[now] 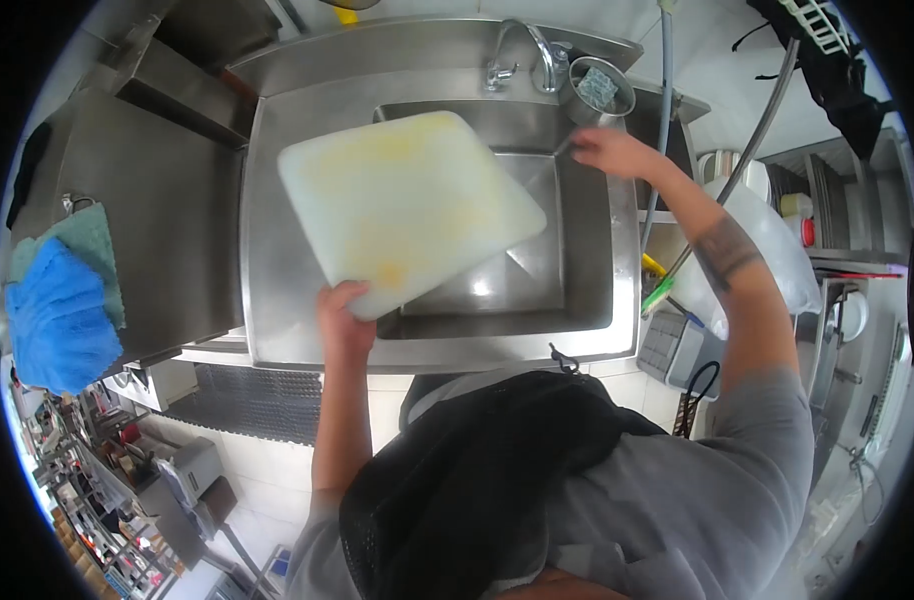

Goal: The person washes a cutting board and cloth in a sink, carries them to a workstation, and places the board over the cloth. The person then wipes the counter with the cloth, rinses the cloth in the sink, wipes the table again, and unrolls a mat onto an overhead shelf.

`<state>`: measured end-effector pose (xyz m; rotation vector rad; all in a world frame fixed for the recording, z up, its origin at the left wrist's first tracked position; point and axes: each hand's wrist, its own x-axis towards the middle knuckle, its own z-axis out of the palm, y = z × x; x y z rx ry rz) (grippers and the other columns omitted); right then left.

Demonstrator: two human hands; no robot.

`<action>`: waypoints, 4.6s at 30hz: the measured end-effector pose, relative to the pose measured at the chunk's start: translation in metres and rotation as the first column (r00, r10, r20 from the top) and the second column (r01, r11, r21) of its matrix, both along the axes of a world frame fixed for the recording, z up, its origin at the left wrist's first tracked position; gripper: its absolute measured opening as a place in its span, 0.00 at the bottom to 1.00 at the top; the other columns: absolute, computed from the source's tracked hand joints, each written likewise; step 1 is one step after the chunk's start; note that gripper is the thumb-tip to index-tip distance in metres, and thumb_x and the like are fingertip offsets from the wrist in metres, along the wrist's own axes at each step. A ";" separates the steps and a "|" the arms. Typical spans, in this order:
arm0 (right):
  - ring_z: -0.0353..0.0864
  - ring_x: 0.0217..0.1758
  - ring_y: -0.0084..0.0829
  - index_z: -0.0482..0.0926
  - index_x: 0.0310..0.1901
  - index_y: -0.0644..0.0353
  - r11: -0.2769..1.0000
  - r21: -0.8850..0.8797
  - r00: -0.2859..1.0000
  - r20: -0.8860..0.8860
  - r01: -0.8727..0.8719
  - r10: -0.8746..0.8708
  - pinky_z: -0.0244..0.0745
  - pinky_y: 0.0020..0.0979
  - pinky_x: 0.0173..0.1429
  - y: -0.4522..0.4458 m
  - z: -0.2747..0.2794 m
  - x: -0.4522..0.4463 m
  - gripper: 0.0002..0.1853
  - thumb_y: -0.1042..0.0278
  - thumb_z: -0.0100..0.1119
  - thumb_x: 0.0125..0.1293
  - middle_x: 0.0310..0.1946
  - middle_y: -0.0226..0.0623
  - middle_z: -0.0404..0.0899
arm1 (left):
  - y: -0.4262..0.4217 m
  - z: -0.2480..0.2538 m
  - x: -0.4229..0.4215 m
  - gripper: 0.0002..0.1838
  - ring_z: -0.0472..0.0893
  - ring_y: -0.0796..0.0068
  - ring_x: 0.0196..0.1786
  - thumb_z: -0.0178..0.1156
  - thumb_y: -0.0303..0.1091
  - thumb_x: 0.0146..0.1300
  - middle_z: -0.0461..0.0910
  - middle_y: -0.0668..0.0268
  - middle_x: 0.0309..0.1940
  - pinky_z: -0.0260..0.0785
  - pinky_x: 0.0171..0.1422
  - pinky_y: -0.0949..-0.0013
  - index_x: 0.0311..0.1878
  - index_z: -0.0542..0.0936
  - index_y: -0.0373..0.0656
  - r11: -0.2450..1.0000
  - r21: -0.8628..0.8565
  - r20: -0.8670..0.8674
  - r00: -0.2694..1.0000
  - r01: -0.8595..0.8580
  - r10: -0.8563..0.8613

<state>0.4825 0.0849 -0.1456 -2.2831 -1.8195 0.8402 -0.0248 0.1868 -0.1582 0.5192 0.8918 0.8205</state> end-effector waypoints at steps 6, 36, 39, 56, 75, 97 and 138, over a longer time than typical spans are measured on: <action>0.74 0.64 0.56 0.71 0.63 0.69 0.854 0.484 0.953 0.299 -0.188 0.040 0.72 0.47 0.67 0.150 -0.082 0.013 0.31 0.58 0.65 0.63 0.59 0.59 0.73 | -0.019 -0.077 0.086 0.11 0.82 0.64 0.39 0.63 0.21 0.49 0.83 0.57 0.36 0.74 0.42 0.63 0.38 0.82 0.30 0.983 -0.126 -0.172 0.973 0.130 -0.151; 0.84 0.56 0.48 0.83 0.57 0.57 0.884 0.346 0.949 -0.070 0.313 -0.309 0.78 0.44 0.62 0.084 -0.064 0.116 0.22 0.78 0.52 0.61 0.56 0.43 0.84 | -0.014 -0.171 0.170 0.21 0.80 0.62 0.54 0.61 0.23 0.57 0.84 0.56 0.49 0.69 0.63 0.63 0.55 0.78 0.27 0.911 -0.149 -0.297 0.861 0.385 -0.413; 0.80 0.60 0.50 0.83 0.58 0.51 0.855 0.480 0.969 0.230 -0.197 0.095 0.75 0.47 0.65 0.083 -0.101 0.158 0.26 0.77 0.54 0.56 0.55 0.41 0.83 | -0.013 -0.177 0.169 0.25 0.78 0.60 0.60 0.62 0.30 0.63 0.81 0.54 0.56 0.66 0.68 0.63 0.62 0.74 0.27 0.924 -0.199 -0.273 0.888 0.325 -0.371; 0.78 0.57 0.55 0.68 0.56 0.61 0.900 0.205 0.888 -0.347 0.385 -0.301 0.72 0.48 0.60 0.007 -0.151 -0.103 0.22 0.64 0.65 0.65 0.53 0.57 0.75 | -0.040 -0.206 0.185 0.37 0.72 0.65 0.70 0.49 0.59 0.78 0.74 0.56 0.67 0.64 0.73 0.61 0.72 0.67 0.31 0.925 -0.083 -0.183 0.906 0.372 -0.381; 0.79 0.62 0.53 0.76 0.62 0.59 0.469 0.443 0.635 -0.388 0.764 -0.668 0.73 0.44 0.65 0.101 -0.327 -0.094 0.20 0.62 0.56 0.71 0.58 0.55 0.79 | -0.044 -0.216 0.178 0.24 0.74 0.75 0.53 0.48 0.48 0.81 0.80 0.63 0.50 0.66 0.63 0.69 0.57 0.77 0.31 0.942 0.021 -0.290 0.904 0.335 -0.315; 0.74 0.68 0.53 0.79 0.58 0.63 0.545 0.713 0.896 -0.374 0.442 -0.239 0.69 0.44 0.72 0.122 -0.221 -0.187 0.18 0.69 0.61 0.68 0.62 0.52 0.77 | -0.047 -0.216 0.178 0.26 0.74 0.71 0.58 0.44 0.46 0.82 0.80 0.55 0.56 0.64 0.67 0.67 0.63 0.72 0.29 0.893 0.214 -0.466 0.845 0.397 -0.264; 0.84 0.50 0.49 0.79 0.52 0.67 0.455 0.450 0.553 -0.109 0.768 -0.826 0.77 0.43 0.56 0.060 -0.415 -0.020 0.18 0.61 0.59 0.69 0.45 0.52 0.85 | -0.043 -0.203 0.188 0.24 0.77 0.68 0.52 0.43 0.47 0.82 0.81 0.55 0.49 0.68 0.61 0.65 0.58 0.74 0.32 0.886 0.217 -0.542 0.806 0.409 -0.239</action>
